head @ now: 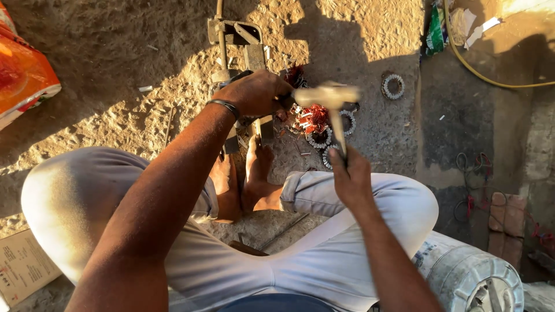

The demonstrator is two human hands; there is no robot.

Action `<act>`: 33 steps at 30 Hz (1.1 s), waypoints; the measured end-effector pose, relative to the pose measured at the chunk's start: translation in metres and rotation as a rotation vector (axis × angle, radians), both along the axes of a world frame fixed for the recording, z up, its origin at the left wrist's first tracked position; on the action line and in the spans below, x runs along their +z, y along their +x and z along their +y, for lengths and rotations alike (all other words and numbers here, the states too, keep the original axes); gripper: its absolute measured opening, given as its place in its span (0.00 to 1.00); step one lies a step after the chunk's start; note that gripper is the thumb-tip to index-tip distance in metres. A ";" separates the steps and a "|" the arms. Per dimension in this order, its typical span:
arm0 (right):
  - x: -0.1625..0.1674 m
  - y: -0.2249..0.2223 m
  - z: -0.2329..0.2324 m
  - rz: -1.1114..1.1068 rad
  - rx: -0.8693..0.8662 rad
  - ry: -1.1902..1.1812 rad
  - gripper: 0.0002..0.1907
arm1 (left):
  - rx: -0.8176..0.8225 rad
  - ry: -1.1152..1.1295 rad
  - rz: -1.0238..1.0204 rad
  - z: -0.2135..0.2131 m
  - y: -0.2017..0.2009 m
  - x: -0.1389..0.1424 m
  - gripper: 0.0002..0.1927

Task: The person sits on the ground and uses a hammer to strike a metal ring held in a clamp. They repeatedly hit the ring, occasionally adjusting its position, while other similar rings lie nearby.

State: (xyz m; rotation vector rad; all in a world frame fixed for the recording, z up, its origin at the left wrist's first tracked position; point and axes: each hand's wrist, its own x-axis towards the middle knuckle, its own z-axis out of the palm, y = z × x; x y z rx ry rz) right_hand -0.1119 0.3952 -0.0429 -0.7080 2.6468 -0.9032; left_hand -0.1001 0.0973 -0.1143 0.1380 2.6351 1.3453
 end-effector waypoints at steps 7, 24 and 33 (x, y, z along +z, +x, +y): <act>-0.033 -0.002 0.035 -0.451 -0.476 -0.444 0.16 | 0.041 0.004 -0.011 0.003 0.000 -0.009 0.19; -0.013 0.022 0.013 -0.793 -0.693 -0.753 0.16 | 0.071 0.097 -0.051 0.002 0.000 -0.021 0.10; -0.049 0.033 0.006 -0.568 -0.038 -0.249 0.06 | 0.073 0.088 -0.033 -0.012 -0.008 -0.042 0.10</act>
